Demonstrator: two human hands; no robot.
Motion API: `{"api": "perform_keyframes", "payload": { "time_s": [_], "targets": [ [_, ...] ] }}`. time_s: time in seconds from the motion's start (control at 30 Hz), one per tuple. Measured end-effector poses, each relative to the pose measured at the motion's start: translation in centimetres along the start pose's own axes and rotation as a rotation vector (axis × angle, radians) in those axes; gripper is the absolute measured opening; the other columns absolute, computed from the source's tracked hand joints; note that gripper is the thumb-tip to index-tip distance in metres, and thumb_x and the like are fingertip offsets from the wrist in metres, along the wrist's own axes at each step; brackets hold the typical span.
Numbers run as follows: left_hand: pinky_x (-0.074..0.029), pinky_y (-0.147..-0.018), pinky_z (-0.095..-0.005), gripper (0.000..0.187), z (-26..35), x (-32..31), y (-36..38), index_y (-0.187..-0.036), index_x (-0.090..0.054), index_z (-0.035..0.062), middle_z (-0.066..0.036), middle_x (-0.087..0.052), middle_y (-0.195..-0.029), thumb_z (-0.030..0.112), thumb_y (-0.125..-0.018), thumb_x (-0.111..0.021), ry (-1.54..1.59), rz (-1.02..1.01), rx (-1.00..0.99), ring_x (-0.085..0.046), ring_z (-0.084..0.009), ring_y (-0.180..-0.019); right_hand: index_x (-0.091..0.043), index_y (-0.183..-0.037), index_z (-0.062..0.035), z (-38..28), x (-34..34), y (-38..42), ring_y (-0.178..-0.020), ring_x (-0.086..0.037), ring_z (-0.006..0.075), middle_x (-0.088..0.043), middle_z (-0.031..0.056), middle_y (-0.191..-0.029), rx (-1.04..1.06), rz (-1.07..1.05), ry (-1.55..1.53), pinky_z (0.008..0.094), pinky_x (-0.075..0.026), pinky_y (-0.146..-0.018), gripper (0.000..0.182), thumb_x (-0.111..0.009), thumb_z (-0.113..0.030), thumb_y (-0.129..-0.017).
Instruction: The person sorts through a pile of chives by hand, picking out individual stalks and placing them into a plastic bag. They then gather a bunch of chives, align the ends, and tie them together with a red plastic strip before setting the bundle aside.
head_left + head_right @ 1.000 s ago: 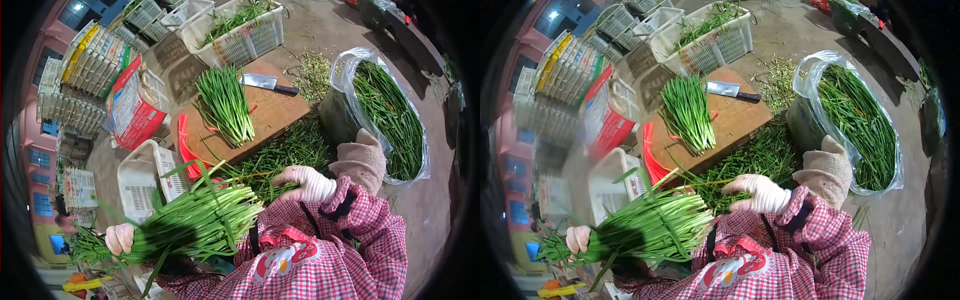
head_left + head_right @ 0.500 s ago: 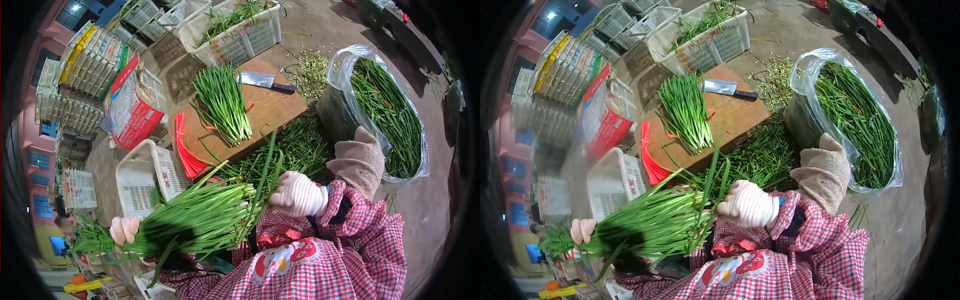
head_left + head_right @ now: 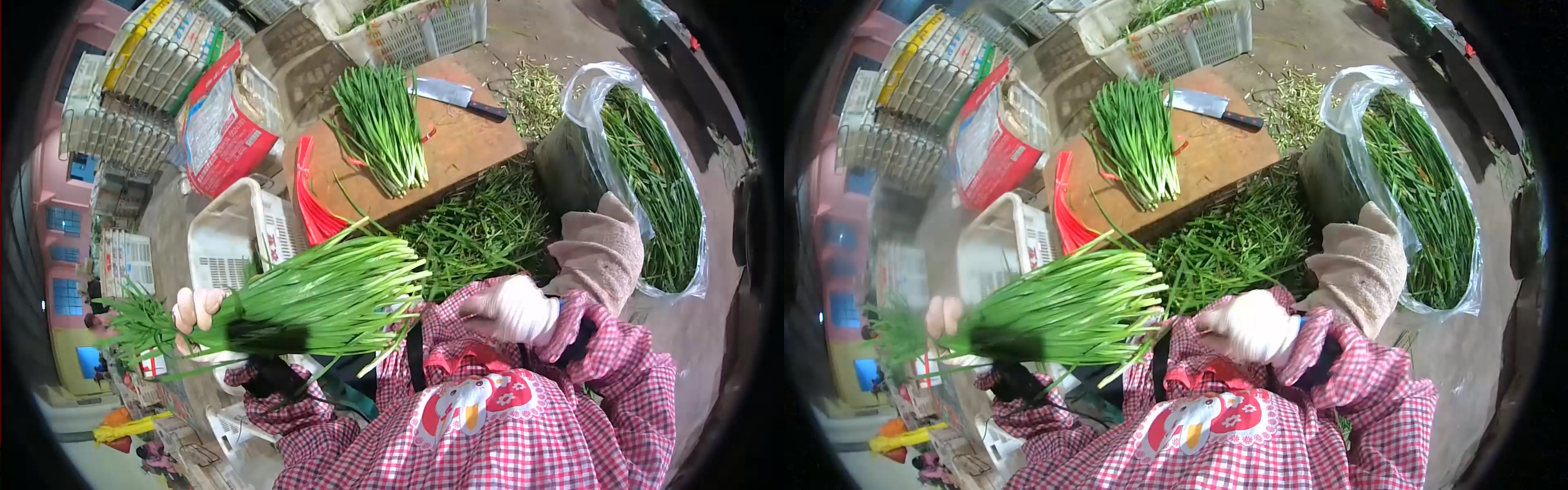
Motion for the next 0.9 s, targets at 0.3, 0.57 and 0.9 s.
{"api": "perform_keyframes", "payload": {
  "time_s": [0.3, 0.57, 0.9],
  "targets": [
    [-0.036, -0.082, -0.0302, 0.023, -2.3, -1.9, -1.7, -0.070, -0.039, 0.0152, 0.004, -0.035, -0.077, 0.016, -0.083, -0.058, 0.059, -0.133, 0.022, -0.039, -0.0109, -0.068, -0.059, -0.103, -0.0135, -3.5, -8.4, -6.6, -0.074, -0.065, 0.0315, -0.063, 0.0112, -0.081, 0.157, -0.040, 0.134, 0.0428, -0.053, -0.065, 0.030, -0.065, -0.031, -0.079],
    [-0.047, -0.066, -0.0346, 0.012, 1.6, 2.2, 1.9, -0.098, -0.060, 0.0093, -0.005, -0.058, -0.083, 0.018, -0.094, -0.052, -0.527, 0.367, -0.408, -0.055, -0.0187, -0.071, -0.065, -0.092, -0.0119, 5.2, -5.1, -4.0, -0.066, -0.063, 0.0350, -0.064, 0.0123, -0.075, -0.079, -0.277, 0.308, 0.0452, -0.050, -0.060, 0.022, -0.058, -0.031, -0.085],
    [-0.046, -0.069, -0.0313, 0.014, -9.1, -7.7, -3.6, -0.086, -0.055, 0.0061, 0.000, -0.039, -0.072, 0.018, -0.080, -0.059, -0.258, 0.198, -0.104, -0.042, -0.0130, -0.066, -0.065, -0.099, -0.0031, 7.8, 7.5, 0.1, -0.051, -0.051, 0.0094, -0.055, -0.0007, -0.061, -0.516, 0.460, -1.094, 0.0249, -0.045, -0.050, 0.033, -0.066, -0.035, -0.089]
  ]
}}
Point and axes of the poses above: each hand's wrist, its own y-axis away from the middle knuckle, its own x-axis out of the back of the hand, z = x × y, the point moved 3 cm from there along -y, towards the middle knuckle
